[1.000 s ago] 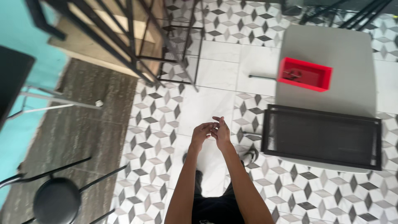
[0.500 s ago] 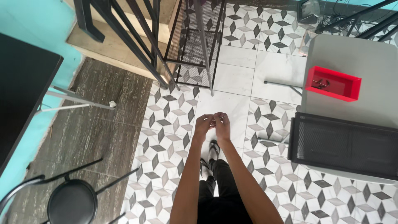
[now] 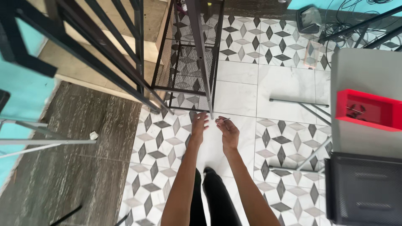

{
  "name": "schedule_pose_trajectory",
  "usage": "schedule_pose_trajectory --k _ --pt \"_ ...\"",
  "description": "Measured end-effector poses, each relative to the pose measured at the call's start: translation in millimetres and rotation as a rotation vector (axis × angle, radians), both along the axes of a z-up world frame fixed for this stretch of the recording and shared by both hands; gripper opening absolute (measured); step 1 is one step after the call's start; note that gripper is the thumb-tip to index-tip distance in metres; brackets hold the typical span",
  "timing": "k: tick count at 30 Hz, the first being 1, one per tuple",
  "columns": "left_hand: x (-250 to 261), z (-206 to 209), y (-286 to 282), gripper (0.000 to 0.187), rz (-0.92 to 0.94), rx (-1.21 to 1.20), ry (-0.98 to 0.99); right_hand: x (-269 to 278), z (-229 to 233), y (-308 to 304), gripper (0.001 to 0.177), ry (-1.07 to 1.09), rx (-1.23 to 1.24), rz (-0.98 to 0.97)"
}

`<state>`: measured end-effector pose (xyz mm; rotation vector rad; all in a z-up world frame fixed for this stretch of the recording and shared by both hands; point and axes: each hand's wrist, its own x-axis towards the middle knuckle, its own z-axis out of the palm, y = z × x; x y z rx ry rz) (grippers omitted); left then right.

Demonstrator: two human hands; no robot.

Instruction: The person assembles a metal mesh shelf by attaching a mesh panel to a vertical frame using screws. They align the panel, insert screws, and tighten them by hand to secure the panel in place.

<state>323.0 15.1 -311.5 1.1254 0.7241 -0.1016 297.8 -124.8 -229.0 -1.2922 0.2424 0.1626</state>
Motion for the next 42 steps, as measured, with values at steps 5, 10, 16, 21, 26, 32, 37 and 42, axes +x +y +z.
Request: schedule_pose_trajectory --k 5,10,16,21,26,32,37,42 --pt "80.4 -57.8 26.2 0.052 -0.032 0.088 -0.277 54.8 -41.1 28.3 0.033 -0.076 0.069 -0.015" --pt "115.8 -90.1 40.7 0.048 -0.209 -0.031 -0.498 93.1 -95.3 60.7 0.025 -0.225 0.229 -0.068" --pt "126.8 -83.4 44.0 0.032 -0.292 -0.185 -0.705 103.2 -137.7 76.7 0.013 -0.406 0.276 -0.119" --pt "126.6 -85.9 23.7 0.023 -0.148 -0.417 -0.777 105.7 -152.9 73.0 0.011 -0.505 0.403 -0.130" --pt "130.8 -90.8 19.2 0.022 -0.119 -0.403 -0.886 108.1 -158.0 67.7 0.009 -0.588 0.442 -0.114" --pt "129.7 -91.5 4.7 0.023 -0.062 -0.428 -0.936 106.2 -151.3 57.4 0.009 -0.581 0.408 -0.098" --pt "124.4 -86.4 -12.1 0.027 -0.093 -0.337 -0.920 112.2 -148.1 47.9 0.009 -0.569 0.450 -0.117" --pt "128.3 -76.7 -20.6 0.030 -0.094 -0.292 -0.871 120.7 -147.9 38.9 0.008 -0.596 0.455 -0.128"
